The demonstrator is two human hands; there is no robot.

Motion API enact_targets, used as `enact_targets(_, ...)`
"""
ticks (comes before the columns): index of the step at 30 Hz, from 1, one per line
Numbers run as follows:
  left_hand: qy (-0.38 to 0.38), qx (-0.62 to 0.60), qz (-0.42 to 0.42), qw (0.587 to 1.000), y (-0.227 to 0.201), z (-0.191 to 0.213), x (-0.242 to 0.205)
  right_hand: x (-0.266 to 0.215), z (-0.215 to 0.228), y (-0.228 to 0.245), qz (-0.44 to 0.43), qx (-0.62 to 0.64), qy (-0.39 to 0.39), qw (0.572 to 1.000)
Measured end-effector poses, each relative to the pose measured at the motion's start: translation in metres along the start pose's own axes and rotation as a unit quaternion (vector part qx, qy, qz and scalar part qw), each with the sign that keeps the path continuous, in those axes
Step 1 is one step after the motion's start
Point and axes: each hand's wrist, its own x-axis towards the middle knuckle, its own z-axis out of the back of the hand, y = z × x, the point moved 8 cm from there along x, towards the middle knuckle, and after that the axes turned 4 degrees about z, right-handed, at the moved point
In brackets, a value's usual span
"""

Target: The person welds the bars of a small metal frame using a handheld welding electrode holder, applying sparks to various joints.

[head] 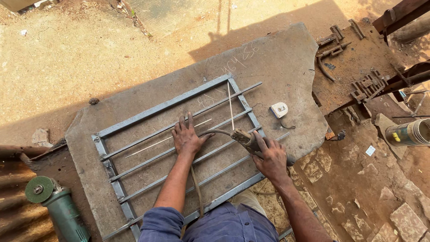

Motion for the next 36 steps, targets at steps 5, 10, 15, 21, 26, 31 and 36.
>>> enact_targets(5,-0.013,-0.004,-0.002,1.000,-0.001,0.001,0.001,0.005,-0.001,0.001,0.010,0.002,0.008,1.000)
enact_targets(10,-0.050,-0.037,-0.013,0.998,-0.003,0.010,-0.006,0.014,-0.001,0.000,0.008,-0.009,0.013,1.000)
enact_targets(15,-0.053,-0.053,-0.010,0.997,-0.003,0.011,-0.006,0.014,-0.002,0.003,0.018,-0.024,0.007,1.000)
enact_targets(21,-0.012,-0.020,0.000,1.000,-0.001,-0.004,0.003,0.010,-0.022,-0.006,0.025,-0.038,0.008,0.999)
enact_targets(26,-0.030,-0.027,-0.006,0.999,0.000,-0.005,0.003,0.006,-0.030,-0.011,0.028,-0.042,0.005,0.999)
enact_targets(31,-0.018,-0.026,-0.004,1.000,0.000,-0.005,0.002,0.008,-0.031,-0.009,0.026,-0.046,0.008,0.999)
enact_targets(36,-0.026,-0.035,-0.004,0.999,-0.002,-0.001,0.002,0.008,-0.029,-0.008,0.025,-0.042,0.000,0.999)
